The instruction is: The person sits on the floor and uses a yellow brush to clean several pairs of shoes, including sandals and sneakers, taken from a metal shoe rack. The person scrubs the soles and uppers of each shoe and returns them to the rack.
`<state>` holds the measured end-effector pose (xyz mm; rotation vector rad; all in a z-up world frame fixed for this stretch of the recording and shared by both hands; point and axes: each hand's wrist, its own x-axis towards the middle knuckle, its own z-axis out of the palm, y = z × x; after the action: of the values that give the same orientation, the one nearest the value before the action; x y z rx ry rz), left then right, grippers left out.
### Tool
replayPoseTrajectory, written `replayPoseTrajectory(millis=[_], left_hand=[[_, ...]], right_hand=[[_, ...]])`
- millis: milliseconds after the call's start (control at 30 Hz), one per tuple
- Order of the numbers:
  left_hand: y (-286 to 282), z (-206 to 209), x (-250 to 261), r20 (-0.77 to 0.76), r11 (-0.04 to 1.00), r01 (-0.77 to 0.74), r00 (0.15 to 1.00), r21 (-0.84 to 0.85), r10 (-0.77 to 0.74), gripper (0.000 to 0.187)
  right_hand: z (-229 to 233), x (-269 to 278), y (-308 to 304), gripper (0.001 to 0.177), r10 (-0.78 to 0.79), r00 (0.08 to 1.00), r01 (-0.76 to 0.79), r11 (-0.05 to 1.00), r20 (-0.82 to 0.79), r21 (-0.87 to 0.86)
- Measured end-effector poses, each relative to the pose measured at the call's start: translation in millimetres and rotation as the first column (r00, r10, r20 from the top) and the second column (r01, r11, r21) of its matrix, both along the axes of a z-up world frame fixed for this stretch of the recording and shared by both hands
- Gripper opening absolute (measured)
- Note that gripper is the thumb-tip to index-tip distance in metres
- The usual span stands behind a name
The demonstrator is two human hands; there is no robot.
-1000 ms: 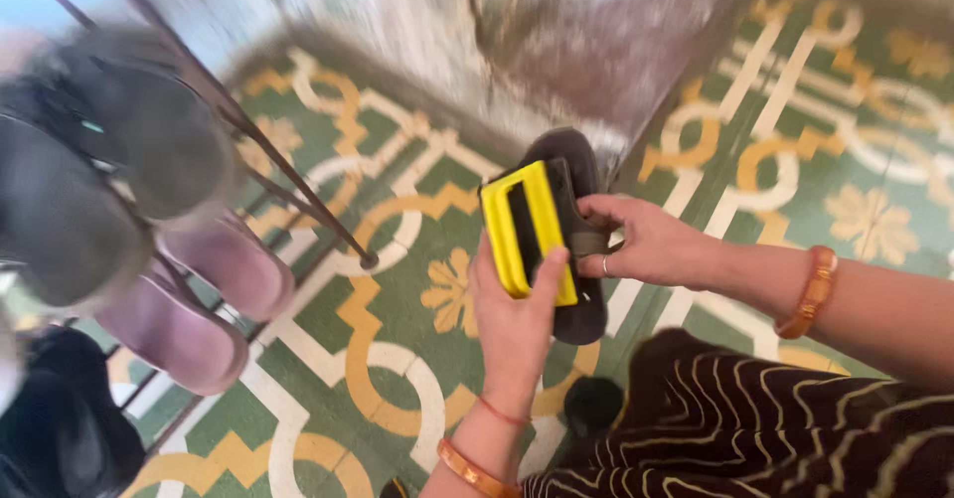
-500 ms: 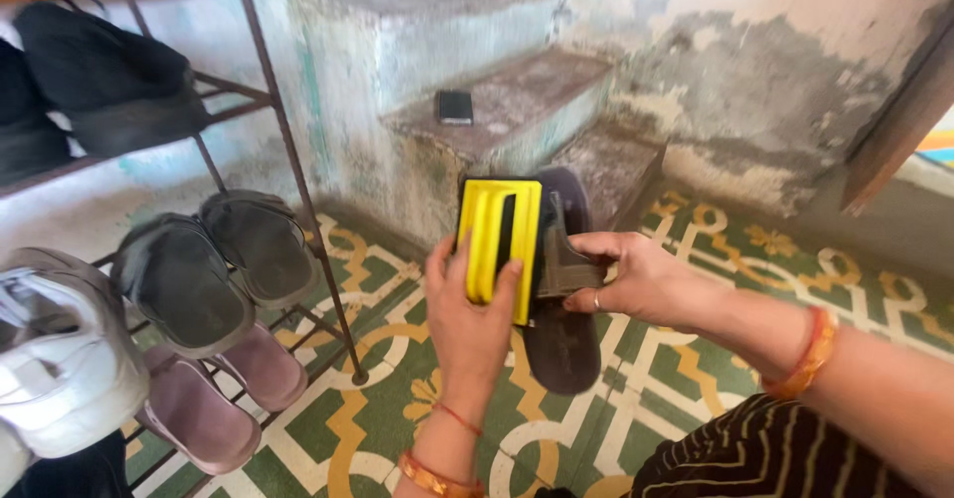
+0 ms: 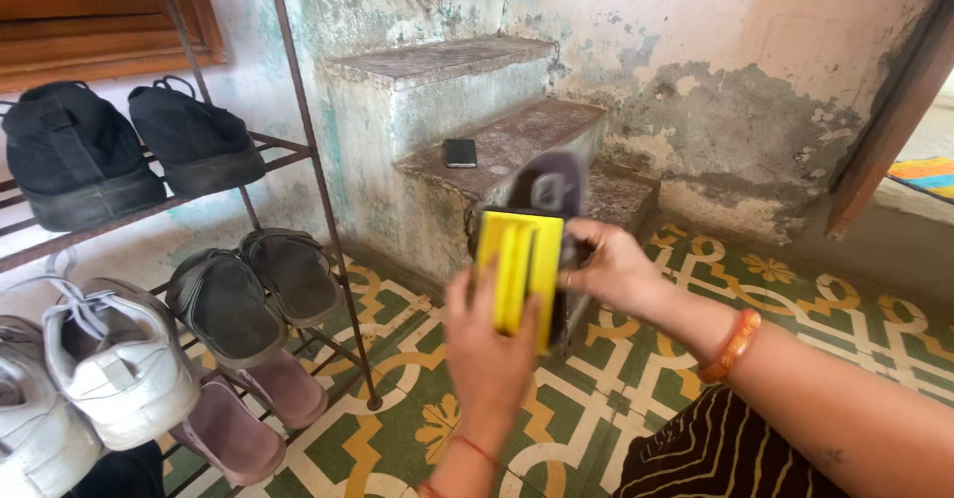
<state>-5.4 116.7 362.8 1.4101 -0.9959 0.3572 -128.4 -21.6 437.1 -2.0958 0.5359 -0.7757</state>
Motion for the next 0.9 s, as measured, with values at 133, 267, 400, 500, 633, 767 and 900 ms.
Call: replayPoseTrajectory(millis=[133, 267, 400, 500, 633, 767, 900], left_hand=[[4.1, -0.2, -3.3, -0.275, 0.997, -0.048, 0.961, -0.057, 0.031, 0.059], [7.2, 3.9, -6.1, -0.139, 0.993, 0.089, 0.985, -0.078, -0.099, 0.059], [3.2, 1.9, -5.0, -0.235, 0.990, 0.050, 0.969, -0.132, -0.080, 0.059], [2.8, -4.5, -0.7, -0.217, 0.986, 0.010, 0.975, -0.163, -0.046, 0.054], [-1.9, -6.7, 0.5, -0.117, 0.995, 0.094, 0.989, -0.012, -0.095, 0.058], [-5.1, -5.1, 8.7, -0.198, 0.993, -0.027, 0.980, -0.114, 0.004, 0.053], [-4.1, -14.8, 11.9, -0.241, 0.996, 0.084, 0.967, 0.022, -0.077, 0.056]], right_hand=[[-9.9, 6.1, -0.9, 0.052, -0.063, 0.987, 0.033, 0.980, -0.147, -0.199], [-14.4, 4.8, -7.2, 0.054, -0.018, 1.000, 0.018, 1.000, -0.010, -0.016], [-17.4, 0.1, -10.4, 0.060, 0.188, 0.976, -0.217, 0.896, -0.111, -0.387], [-21.5, 4.1, -7.6, 0.056, 0.169, 0.968, -0.219, 0.929, -0.186, -0.297], [-12.8, 1.6, -9.2, 0.046, -0.039, 0.977, -0.024, 0.957, -0.210, -0.291], [-4.3, -1.9, -10.1, 0.060, 0.129, 0.933, -0.253, 0.898, -0.336, -0.359], [-7.0, -4.8, -6.0, 0.065, -0.047, 0.950, -0.078, 0.922, -0.310, -0.380]])
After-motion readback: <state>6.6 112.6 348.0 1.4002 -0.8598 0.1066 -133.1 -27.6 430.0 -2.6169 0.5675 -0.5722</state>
